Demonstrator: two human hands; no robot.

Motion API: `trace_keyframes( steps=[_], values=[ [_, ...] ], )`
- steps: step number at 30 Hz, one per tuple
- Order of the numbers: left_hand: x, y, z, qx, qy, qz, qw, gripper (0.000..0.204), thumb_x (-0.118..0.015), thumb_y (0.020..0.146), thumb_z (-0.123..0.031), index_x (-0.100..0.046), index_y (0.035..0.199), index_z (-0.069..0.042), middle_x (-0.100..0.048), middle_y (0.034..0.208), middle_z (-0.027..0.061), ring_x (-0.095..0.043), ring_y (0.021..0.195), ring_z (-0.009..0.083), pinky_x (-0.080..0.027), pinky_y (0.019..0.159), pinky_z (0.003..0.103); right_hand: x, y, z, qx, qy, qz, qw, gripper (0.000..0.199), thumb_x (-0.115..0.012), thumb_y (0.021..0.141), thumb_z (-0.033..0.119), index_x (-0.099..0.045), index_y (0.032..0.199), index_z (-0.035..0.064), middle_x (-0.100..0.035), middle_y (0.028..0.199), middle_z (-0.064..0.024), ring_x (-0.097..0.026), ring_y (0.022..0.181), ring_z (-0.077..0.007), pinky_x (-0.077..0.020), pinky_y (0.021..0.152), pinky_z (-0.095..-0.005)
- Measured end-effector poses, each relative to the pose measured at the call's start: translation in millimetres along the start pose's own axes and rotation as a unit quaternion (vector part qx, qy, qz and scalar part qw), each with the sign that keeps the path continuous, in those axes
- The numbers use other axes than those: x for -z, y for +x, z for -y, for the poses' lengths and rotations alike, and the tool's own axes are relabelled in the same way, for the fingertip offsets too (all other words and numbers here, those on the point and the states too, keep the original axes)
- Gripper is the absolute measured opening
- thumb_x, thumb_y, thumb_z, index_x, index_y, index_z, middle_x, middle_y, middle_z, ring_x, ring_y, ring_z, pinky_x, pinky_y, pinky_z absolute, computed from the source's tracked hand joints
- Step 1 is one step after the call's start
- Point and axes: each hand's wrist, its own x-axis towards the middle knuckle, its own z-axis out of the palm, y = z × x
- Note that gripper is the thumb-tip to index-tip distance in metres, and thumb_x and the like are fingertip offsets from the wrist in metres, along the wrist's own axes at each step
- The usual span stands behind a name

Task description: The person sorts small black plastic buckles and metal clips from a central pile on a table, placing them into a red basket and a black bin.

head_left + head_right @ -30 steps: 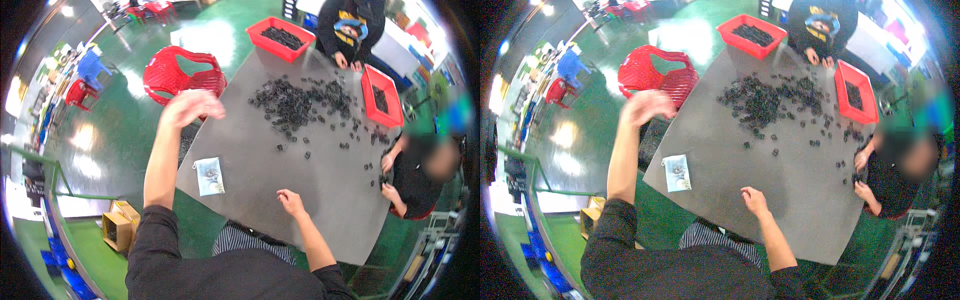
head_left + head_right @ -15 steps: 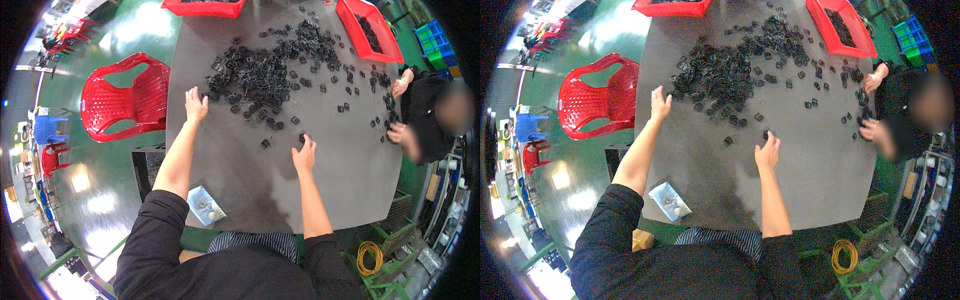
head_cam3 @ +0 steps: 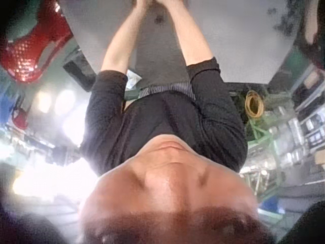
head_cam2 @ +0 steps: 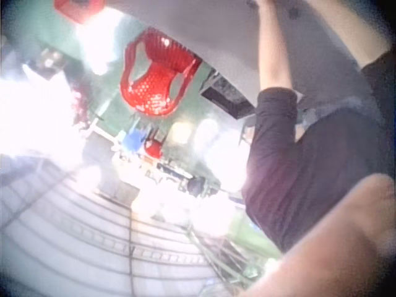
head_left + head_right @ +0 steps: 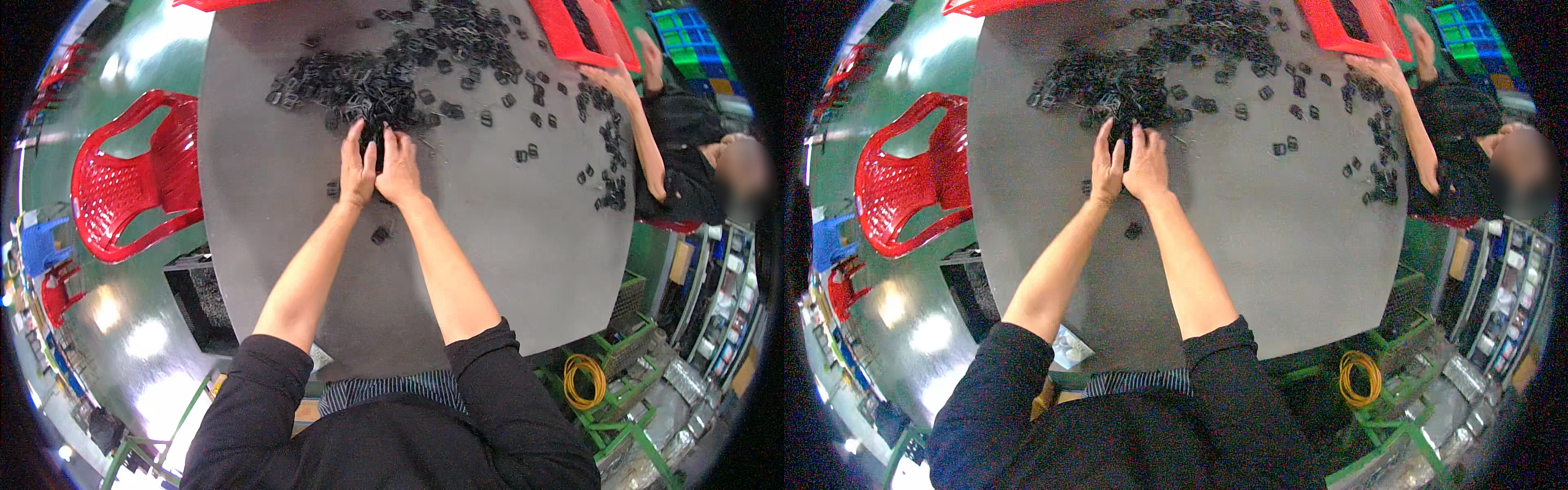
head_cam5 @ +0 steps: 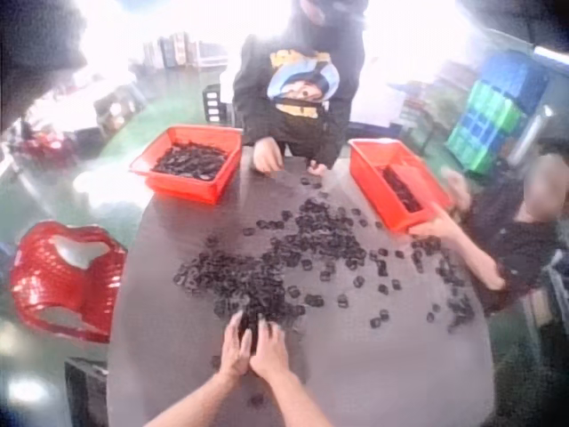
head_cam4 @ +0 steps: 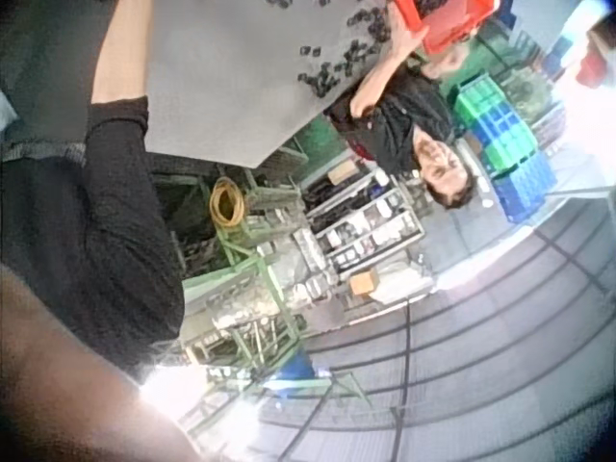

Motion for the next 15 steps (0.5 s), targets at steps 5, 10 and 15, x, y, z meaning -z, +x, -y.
trace_keyframes(
  steps=[5,10,15],
  values=[
    [-22,-66,-60,0.255,-0.332,0.066,0.906,0.048,-0.055,0.087,-0.010,-0.037,0.131,-0.005,-0.047,0.122,0.0068,-0.044,0.112,0.0154,-0.032,0.098,0.028,45,-63,-37,-0.114,0.268,0.121,0.949,0.071,-0.068,0.060,0.000,-0.041,0.125,0.0098,-0.047,0.122,-0.0156,-0.043,0.117,-0.0321,-0.0369,0.097,-0.0390],
    [-18,-100,-88,0.301,-0.266,0.104,0.910,0.019,-0.059,0.086,-0.012,-0.058,0.103,-0.004,-0.059,0.088,0.0006,-0.053,0.081,0.0088,-0.044,0.074,0.023,119,-111,-52,-0.293,0.400,0.093,0.863,0.026,-0.060,0.078,-0.001,-0.056,0.102,0.0059,-0.061,0.076,-0.0038,-0.057,0.057,-0.0101,-0.0455,0.046,-0.0246],
    [19,-89,-94,0.209,0.012,0.096,0.973,0.026,-0.052,0.089,-0.011,-0.053,0.115,-0.007,-0.065,0.096,0.0038,-0.057,0.083,0.0111,-0.044,0.076,0.025,168,-130,-71,-0.292,0.389,0.068,0.871,0.025,-0.056,0.083,0.000,-0.058,0.107,0.0056,-0.064,0.088,-0.0076,-0.062,0.071,-0.0131,-0.0489,0.057,-0.0242]
  ],
)
